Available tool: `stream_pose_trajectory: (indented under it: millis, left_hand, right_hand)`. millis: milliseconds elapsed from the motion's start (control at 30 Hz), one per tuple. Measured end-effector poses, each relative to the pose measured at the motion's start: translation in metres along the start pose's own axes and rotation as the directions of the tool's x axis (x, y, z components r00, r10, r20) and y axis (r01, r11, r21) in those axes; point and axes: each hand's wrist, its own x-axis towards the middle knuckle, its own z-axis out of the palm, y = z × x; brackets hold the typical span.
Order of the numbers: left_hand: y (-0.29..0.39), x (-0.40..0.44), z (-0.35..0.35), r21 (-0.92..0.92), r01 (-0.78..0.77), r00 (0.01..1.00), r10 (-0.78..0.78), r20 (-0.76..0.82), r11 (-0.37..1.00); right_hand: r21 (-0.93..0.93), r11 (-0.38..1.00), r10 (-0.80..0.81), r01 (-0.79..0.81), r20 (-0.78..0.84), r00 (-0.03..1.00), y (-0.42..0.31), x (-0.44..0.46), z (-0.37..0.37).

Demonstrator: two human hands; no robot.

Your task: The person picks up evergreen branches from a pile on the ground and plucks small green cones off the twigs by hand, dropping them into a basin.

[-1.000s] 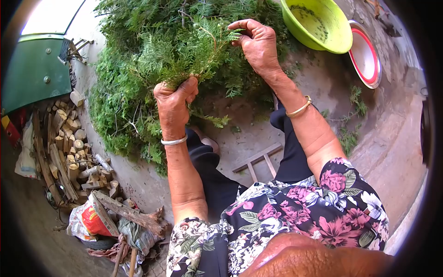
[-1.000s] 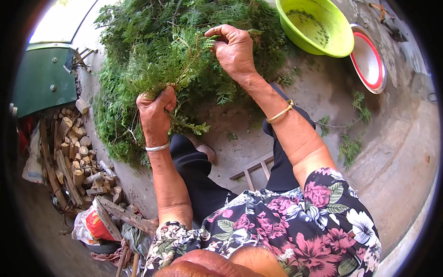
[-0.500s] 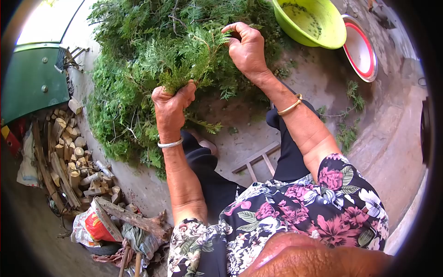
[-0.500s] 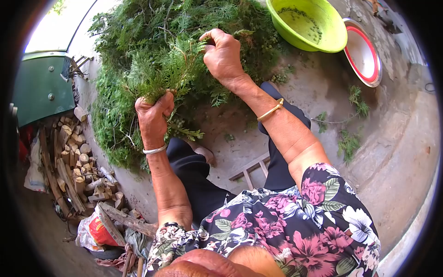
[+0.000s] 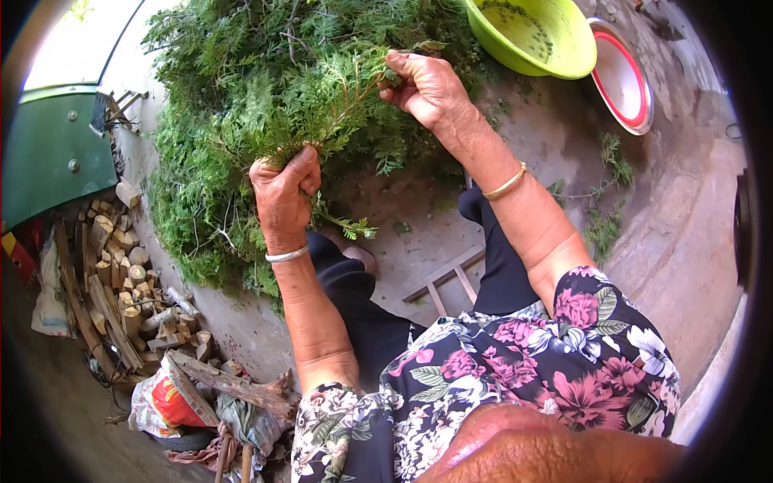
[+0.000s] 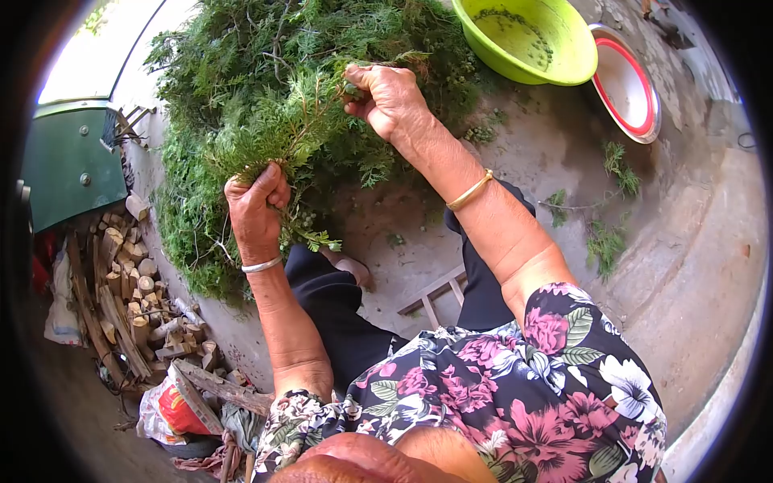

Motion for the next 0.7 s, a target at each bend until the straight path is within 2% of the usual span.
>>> stream_pose_trajectory:
  millis: [133, 200, 267, 333, 400, 467, 533, 600, 633, 700]
  left_hand:
    - [0.000, -0.003, 0.005, 0.023, 0.024, 1.000, -0.024, 0.000, 0.999]
    - [-0.001, -0.002, 0.004, 0.088, 0.026, 0.997, -0.033, 0.073, 0.996]
    - [0.004, -0.005, 0.003, 0.074, 0.026, 0.999, -0.029, 0.034, 0.997]
    - [0.009, -0.010, -0.005, -0.004, 0.021, 0.999, -0.022, -0.027, 1.000]
    - [0.009, -0.010, -0.009, -0.060, -0.002, 0.996, -0.004, -0.094, 0.998]
    - [0.012, -0.007, -0.011, -0.080, -0.006, 0.995, -0.002, -0.097, 0.997]
    - [0.013, -0.003, -0.014, -0.095, -0.013, 0.995, 0.003, -0.102, 0.995]
    - [0.008, -0.001, -0.021, -0.266, -0.067, 0.996, 0.049, -0.074, 0.962]
    - [0.007, 0.001, -0.024, -0.276, -0.062, 0.996, 0.039, -0.086, 0.959]
    - [0.006, 0.003, -0.030, -0.337, -0.060, 0.995, 0.031, -0.092, 0.940]
  right_hand:
    - [0.056, 0.997, 0.044, -0.045, 0.021, 0.999, -0.001, 0.005, -0.006]
    - [0.101, 0.993, 0.072, -0.068, -0.036, 0.997, -0.003, 0.004, -0.005]
    - [0.160, 0.980, 0.123, -0.116, -0.034, 0.992, -0.011, 0.014, -0.012]
    - [0.349, 0.937, 0.021, -0.032, 0.034, 0.999, -0.032, 0.021, -0.025]
    - [0.285, 0.954, 0.066, -0.097, 0.116, 0.991, -0.030, 0.019, -0.031]
    - [0.272, 0.945, 0.176, -0.183, 0.051, 0.983, -0.017, 0.013, -0.020]
    - [0.215, 0.945, 0.231, -0.248, 0.103, 0.968, -0.011, 0.009, -0.015]
    - [0.211, 0.917, 0.334, -0.339, 0.064, 0.941, -0.008, 0.007, -0.016]
    - [0.210, 0.915, 0.338, -0.345, 0.071, 0.938, -0.004, 0.008, -0.015]
    - [0.111, 0.956, 0.277, -0.272, -0.030, 0.961, 0.010, 0.006, -0.012]
